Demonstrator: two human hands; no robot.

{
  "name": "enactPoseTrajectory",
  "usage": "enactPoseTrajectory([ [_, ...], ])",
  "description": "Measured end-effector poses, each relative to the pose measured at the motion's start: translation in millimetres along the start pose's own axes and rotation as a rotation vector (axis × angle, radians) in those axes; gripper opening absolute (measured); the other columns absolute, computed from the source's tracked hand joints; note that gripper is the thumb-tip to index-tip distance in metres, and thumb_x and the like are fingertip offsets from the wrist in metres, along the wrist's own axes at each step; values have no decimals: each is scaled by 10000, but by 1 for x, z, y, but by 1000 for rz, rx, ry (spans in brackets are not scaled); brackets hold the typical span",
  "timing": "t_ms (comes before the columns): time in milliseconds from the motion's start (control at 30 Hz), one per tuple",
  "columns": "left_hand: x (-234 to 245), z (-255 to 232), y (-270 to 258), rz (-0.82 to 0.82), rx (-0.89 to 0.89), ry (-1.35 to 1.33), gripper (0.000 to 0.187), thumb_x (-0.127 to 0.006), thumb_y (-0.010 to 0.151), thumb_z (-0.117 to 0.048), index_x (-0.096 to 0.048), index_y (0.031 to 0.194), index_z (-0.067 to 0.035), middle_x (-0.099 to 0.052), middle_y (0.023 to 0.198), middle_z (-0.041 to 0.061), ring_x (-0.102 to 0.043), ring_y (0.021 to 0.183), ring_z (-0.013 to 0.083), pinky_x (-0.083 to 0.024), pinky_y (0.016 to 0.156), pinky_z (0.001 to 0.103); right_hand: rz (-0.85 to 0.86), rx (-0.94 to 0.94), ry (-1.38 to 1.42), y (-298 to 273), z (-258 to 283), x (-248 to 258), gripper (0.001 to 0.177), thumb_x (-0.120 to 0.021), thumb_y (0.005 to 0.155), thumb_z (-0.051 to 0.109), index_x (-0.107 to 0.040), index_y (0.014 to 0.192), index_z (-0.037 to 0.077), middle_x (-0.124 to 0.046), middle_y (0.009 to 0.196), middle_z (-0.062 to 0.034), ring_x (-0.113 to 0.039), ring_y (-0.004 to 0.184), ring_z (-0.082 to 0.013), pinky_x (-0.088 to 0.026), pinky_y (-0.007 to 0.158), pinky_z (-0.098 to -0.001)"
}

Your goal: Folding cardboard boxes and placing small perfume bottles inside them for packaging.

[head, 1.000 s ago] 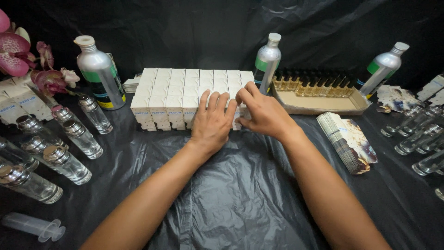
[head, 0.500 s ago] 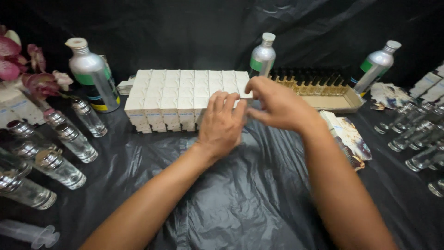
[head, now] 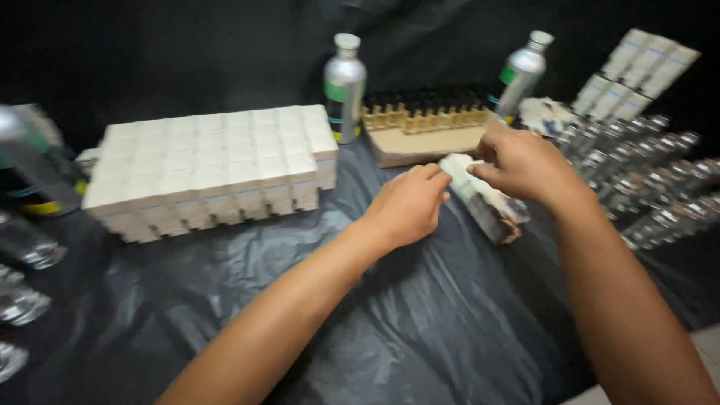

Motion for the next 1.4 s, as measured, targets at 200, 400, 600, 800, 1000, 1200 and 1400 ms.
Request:
enactPoseTrajectory([
  [200,-74,-2,36,81,-19,-18,233,-560,911,-101,-667,1111,-47,-655,1176,143,-653,1132,369,-554,851,449,98,-157,4,-5,-56,-41,462,-710,823,506,-779,1016,92,-760,987,-212,-715,1036,-439,-570,823,-562],
  [400,-103,-6,42,151,-53,31,480,-605,737,-82,-657,1212,-30,-632,1256,155,-569,1275,363,-490,978,462,138,-264,82,-13,-64,-53,505,-725,803,542,-794,992,79,-763,982,-237,-702,1069,-445,-562,847,-576],
  [600,-110,-4,38,217,-33,29,545,-575,716,-66,-646,1255,-26,-616,1302,145,-522,1331,332,-396,1076,454,125,-310,121,-15,-59,-49,482,-809,752,512,-788,993,95,-768,968,-194,-713,1054,-408,-575,830,-536],
  [800,-103,-7,40,240,-1,10,514,-537,744,-33,-647,1247,-31,-620,1303,151,-521,1331,325,-335,1111,487,133,-349,180,-8,-74,-59,412,-843,732,438,-799,925,76,-760,942,-230,-703,1051,-438,-566,847,-534],
  [1000,-95,-10,37,218,28,-65,459,-503,867,-90,-557,1319,-27,-635,1234,171,-547,1295,364,-288,1115,567,27,-341,263,4,-84,-61,309,-819,740,405,-767,896,144,-761,867,-151,-721,998,-384,-568,806,-523],
  [1200,-18,-14,41,-61,464,-636,665,-549,988,-412,-419,1347,132,-540,1233,375,-602,1160,533,-536,922,559,-158,-66,479,-8,-39,13,305,-773,817,229,-676,1016,20,-719,901,-216,-692,982,-425,-508,839,-547],
  [1400,85,-34,11,-122,983,-987,933,-572,673,-591,-444,1439,-74,-635,1337,55,-619,1229,123,-597,908,384,-163,222,666,-25,78,63,227,-595,892,106,-550,1112,141,-647,941,-42,-570,691,-122,-463,606,-286],
])
Point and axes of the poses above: each hand's wrist, its own y-axis towards the middle knuckle, its own x-axis out of the back of the hand, z = x × y, the point moved 3 cm from there along y, towards the middle knuckle
